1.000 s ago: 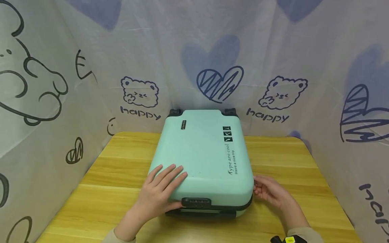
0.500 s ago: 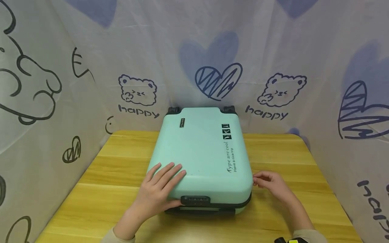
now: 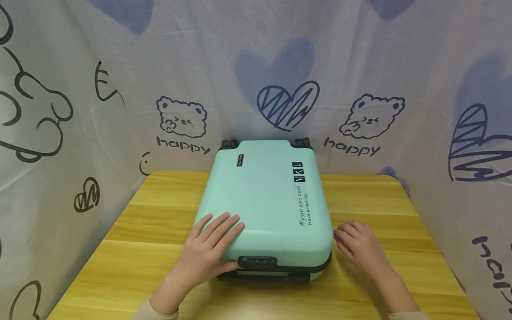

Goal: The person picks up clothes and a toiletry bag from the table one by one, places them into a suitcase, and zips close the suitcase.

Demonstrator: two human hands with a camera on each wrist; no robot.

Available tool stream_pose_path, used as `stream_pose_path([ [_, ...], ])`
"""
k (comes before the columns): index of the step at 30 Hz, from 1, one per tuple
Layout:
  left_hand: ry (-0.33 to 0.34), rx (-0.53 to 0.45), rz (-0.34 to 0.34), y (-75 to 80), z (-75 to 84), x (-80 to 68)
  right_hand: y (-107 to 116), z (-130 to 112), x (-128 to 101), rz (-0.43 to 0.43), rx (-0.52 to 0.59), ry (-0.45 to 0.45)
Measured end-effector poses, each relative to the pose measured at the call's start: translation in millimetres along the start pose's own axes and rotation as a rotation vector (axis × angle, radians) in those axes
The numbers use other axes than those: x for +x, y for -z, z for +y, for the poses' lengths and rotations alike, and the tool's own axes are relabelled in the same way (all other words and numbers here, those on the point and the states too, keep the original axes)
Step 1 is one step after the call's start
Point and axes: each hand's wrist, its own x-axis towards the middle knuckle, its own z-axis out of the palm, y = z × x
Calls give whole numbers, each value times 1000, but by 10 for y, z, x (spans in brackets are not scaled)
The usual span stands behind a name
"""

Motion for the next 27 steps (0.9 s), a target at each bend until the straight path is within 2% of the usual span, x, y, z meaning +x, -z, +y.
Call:
stream_pose_path([
  [13,-6,26,34,34,-35,12,83,-93,-64,21,31,83],
  [20,15,20,33,30,-78,43,178,-155,-77,34,32,135],
  [27,14,12,42,9,-80,40,287,-249,-88,12,36,162],
])
